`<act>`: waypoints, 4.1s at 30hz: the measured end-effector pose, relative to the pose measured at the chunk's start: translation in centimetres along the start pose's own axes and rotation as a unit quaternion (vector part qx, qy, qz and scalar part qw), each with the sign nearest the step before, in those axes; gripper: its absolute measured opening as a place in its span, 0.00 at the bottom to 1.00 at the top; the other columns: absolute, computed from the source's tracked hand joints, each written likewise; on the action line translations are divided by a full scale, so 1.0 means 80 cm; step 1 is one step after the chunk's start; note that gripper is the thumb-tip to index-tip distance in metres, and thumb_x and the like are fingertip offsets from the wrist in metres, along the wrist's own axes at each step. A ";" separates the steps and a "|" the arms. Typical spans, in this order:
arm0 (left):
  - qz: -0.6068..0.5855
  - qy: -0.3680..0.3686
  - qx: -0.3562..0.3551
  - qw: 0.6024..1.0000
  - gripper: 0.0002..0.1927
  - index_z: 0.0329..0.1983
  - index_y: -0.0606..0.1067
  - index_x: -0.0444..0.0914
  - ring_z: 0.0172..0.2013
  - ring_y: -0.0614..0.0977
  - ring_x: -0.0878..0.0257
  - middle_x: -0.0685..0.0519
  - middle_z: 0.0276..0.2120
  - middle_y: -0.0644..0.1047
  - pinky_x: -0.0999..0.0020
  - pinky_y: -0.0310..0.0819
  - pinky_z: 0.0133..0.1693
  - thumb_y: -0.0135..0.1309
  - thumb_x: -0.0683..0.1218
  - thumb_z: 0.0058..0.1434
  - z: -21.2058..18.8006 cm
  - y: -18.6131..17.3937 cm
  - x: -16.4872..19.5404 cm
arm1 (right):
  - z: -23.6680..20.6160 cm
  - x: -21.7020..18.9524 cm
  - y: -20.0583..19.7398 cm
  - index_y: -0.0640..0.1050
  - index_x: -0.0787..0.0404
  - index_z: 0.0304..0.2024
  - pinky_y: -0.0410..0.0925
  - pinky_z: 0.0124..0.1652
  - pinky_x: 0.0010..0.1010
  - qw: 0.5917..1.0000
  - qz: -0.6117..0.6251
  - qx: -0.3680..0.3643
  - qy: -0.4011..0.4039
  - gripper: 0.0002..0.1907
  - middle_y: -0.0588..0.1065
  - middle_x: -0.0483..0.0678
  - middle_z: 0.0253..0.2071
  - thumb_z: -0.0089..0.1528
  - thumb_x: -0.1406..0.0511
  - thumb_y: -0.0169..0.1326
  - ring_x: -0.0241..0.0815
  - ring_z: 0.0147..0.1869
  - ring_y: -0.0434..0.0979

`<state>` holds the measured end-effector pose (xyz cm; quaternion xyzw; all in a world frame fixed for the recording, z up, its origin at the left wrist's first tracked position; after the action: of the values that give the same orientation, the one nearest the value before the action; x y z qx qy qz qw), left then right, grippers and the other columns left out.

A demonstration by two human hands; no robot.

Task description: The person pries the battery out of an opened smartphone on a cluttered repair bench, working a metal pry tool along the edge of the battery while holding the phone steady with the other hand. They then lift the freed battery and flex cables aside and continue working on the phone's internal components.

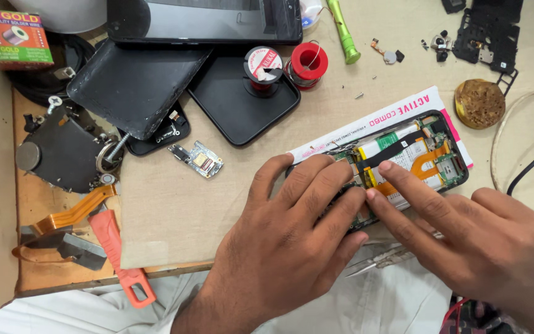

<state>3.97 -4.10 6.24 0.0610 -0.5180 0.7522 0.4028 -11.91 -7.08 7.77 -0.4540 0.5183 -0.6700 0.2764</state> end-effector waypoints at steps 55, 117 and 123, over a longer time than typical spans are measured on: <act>0.081 -0.002 -0.005 0.997 0.21 0.58 0.76 0.43 0.62 0.71 0.54 0.52 0.58 0.72 0.49 0.59 0.63 0.61 0.53 0.65 -0.004 0.032 0.063 | -0.085 -0.026 0.001 0.82 0.50 0.56 0.71 0.29 0.32 0.914 0.219 0.199 0.278 0.35 0.74 0.46 0.65 0.43 0.67 0.61 0.39 0.26 0.77; 0.073 0.073 0.004 0.995 0.18 0.47 0.78 0.31 0.56 0.75 0.51 0.45 0.50 0.75 0.53 0.66 0.59 0.58 0.51 0.65 0.018 0.019 0.068 | -0.097 0.040 -0.004 0.81 0.66 0.48 0.70 0.37 0.29 0.839 0.267 0.282 0.381 0.19 0.77 0.54 0.50 0.55 0.79 0.55 0.39 0.38 0.78; 0.101 0.094 0.041 0.990 0.14 0.49 0.78 0.34 0.55 0.76 0.53 0.47 0.51 0.76 0.54 0.65 0.56 0.56 0.49 0.68 0.069 0.046 0.081 | -0.112 0.052 0.003 0.81 0.67 0.48 0.63 0.31 0.20 0.754 0.351 0.337 0.441 0.18 0.77 0.51 0.50 0.58 0.82 0.50 0.28 0.33 0.72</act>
<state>-4.59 -5.66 9.39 -0.0462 -0.4497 0.8119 0.3693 -21.77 -6.64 8.39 0.2279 0.4467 -0.7830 0.3680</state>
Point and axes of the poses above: each hand's wrist, its own z-axis towards the middle knuckle, its own y-axis out of the palm, x = y × z, the point moved 7 cm from there along z, towards the middle knuckle
